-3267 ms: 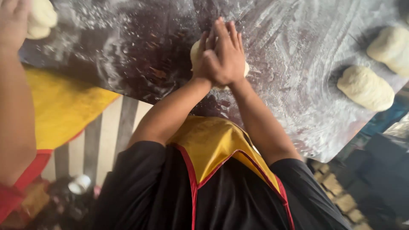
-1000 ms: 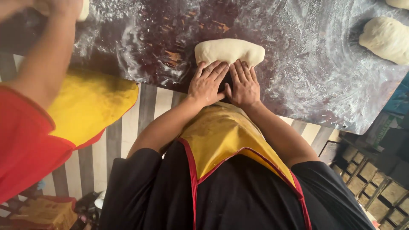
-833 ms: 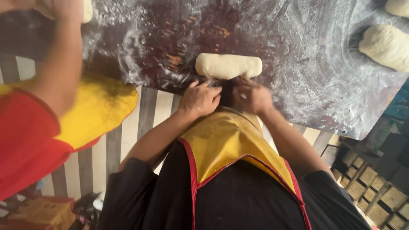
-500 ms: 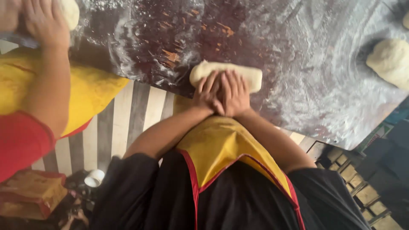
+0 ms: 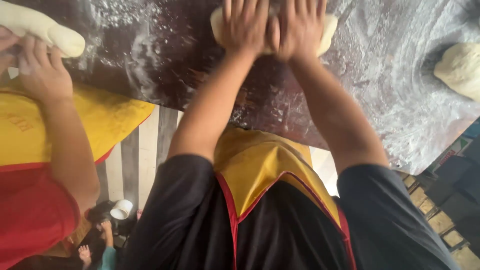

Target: Knead and shape portions of dough on a floured work surface.

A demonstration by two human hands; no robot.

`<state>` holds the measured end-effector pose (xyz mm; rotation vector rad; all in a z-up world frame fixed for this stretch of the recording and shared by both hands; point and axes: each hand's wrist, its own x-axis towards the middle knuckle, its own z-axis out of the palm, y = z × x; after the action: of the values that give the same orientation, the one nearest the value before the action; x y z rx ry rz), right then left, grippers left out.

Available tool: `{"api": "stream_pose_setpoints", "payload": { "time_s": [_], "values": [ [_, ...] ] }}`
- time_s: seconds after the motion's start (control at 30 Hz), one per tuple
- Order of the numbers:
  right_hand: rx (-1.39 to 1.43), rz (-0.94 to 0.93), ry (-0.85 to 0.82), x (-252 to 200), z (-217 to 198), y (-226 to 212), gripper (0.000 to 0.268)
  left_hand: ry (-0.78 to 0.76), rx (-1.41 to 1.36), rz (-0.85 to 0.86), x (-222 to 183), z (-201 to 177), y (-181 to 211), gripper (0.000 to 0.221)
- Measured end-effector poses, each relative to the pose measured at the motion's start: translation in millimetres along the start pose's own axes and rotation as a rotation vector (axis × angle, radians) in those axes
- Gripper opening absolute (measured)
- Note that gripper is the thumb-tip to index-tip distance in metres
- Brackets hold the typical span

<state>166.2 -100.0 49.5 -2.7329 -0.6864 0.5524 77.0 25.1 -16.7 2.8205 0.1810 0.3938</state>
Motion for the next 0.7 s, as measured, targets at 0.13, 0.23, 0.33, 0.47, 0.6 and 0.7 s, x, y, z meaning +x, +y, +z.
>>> {"api": "stream_pose_setpoints", "payload": {
  "time_s": [0.13,0.23,0.33,0.47,0.6,0.7],
  "values": [
    [-0.182,-0.319,0.34,-90.7,76.5,23.0,0.075,-0.064,-0.083,-0.039,-80.0,-4.3,9.5,0.062],
    [-0.29,-0.26,0.298,-108.9,110.1,29.0,0.081,-0.16,-0.031,-0.037,-99.6,-5.2,12.2,0.068],
    [-0.326,-0.119,0.32,-48.3,72.0,19.2,0.08,-0.109,0.002,-0.079,-28.5,16.1,2.3,0.064],
    [-0.196,0.005,0.281,39.8,-8.3,-16.0,0.072,0.082,-0.031,-0.145,80.0,20.1,-19.5,0.061],
    [-0.179,-0.007,0.307,21.7,5.2,6.3,0.068,0.134,-0.051,-0.137,64.5,4.7,-7.4,0.06],
    [-0.155,-0.137,0.404,-30.9,44.7,24.7,0.07,0.045,-0.113,-0.105,4.7,-16.5,0.0,0.068]
  ]
}}
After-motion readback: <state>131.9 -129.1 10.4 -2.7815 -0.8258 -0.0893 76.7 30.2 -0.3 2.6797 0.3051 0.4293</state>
